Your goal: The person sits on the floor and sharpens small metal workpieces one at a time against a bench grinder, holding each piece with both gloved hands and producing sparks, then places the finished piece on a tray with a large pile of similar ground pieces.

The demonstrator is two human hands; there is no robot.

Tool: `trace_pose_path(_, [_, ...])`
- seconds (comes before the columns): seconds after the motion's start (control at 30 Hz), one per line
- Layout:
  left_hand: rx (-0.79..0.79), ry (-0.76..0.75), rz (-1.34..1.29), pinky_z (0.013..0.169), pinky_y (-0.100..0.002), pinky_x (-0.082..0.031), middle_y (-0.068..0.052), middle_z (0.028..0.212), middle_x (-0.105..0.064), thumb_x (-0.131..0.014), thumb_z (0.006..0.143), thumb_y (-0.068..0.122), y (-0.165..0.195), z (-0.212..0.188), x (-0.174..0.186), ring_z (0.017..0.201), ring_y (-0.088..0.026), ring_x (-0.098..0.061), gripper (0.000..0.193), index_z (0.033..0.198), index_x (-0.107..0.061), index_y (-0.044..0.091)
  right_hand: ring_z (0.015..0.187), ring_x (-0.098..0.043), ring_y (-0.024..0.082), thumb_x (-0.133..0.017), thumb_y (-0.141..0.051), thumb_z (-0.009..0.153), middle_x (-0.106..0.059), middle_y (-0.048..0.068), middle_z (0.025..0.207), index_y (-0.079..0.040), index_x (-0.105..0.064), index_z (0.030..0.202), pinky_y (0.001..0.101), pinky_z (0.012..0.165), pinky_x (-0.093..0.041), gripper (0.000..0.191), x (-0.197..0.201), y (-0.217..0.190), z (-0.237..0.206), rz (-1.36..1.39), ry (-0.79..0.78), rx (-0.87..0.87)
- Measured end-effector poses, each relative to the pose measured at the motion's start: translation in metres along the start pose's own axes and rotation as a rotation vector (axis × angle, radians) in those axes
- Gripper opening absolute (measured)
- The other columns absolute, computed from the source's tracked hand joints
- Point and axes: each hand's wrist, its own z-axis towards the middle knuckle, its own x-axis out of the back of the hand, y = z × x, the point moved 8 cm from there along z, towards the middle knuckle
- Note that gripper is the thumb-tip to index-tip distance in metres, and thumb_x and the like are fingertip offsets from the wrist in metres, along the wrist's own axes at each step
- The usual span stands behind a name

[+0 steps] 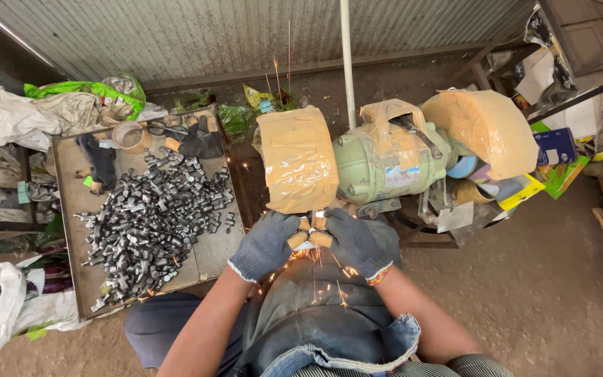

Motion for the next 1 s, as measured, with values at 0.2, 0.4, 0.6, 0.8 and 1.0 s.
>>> trace_pose_path(0.2, [0.101,-0.039,0.022,0.090,-0.051,-0.047,-0.016,0.109,-0.062,-0.069,0.085,0.016,-0.020,-0.005,-0.005,0.104,-0.040,-0.058,0.024,0.109,-0.070,0.012,0.101,-0.068,0.032,-0.077,-0.039,0.086,-0.070,0.012,0.106,-0.009,-0.075,0.105,0.0426,0.085,-0.052,0.036,-0.026,0.032,0.004,0.037,-0.021,-0.072])
trace_pose_path(0.4, [-0.011,0.062,0.035,0.092,-0.051,-0.047,-0.017,0.110,-0.061,-0.067,0.080,0.011,-0.010,-0.010,0.013,0.108,-0.040,-0.057,0.028,0.108,-0.069,0.011,0.095,-0.069,0.031,-0.081,-0.041,0.077,-0.070,0.012,0.104,-0.008,-0.073,0.100,0.0423,0.079,-0.053,0.041,-0.024,0.028,0.004,0.074,0.039,-0.098])
trace_pose_path(0.6, [0.151,0.310,0.071,0.092,-0.051,-0.048,-0.015,0.112,-0.064,-0.071,0.087,0.018,0.013,-0.045,0.012,0.106,-0.040,-0.060,0.022,0.106,-0.067,0.007,0.085,-0.070,0.033,-0.083,-0.042,0.073,-0.070,0.013,0.092,-0.008,-0.072,0.091,0.0427,0.072,-0.053,0.039,-0.011,0.001,-0.002,0.037,0.148,-0.180])
trace_pose_path(0.8, [-0.010,0.175,0.057,0.090,-0.050,-0.049,-0.016,0.116,-0.065,-0.073,0.086,0.023,0.031,-0.086,-0.009,0.107,-0.038,-0.062,0.033,0.115,-0.068,0.008,0.086,-0.069,0.034,-0.069,-0.042,0.091,-0.072,0.012,0.090,-0.013,-0.070,0.101,0.0455,0.075,-0.050,0.031,-0.039,-0.019,-0.051,-0.156,-0.260,-0.121])
trace_pose_path(1.0, [0.720,0.007,0.383,0.091,-0.047,-0.052,-0.016,0.129,-0.060,-0.060,0.090,0.012,-0.065,-0.074,0.016,0.110,-0.036,-0.064,0.040,0.131,-0.059,0.011,0.093,-0.067,0.036,-0.063,-0.036,0.094,-0.071,0.016,0.103,-0.011,-0.068,0.119,0.0453,0.077,-0.051,0.036,-0.080,0.002,-0.059,-0.039,-0.201,-0.144])
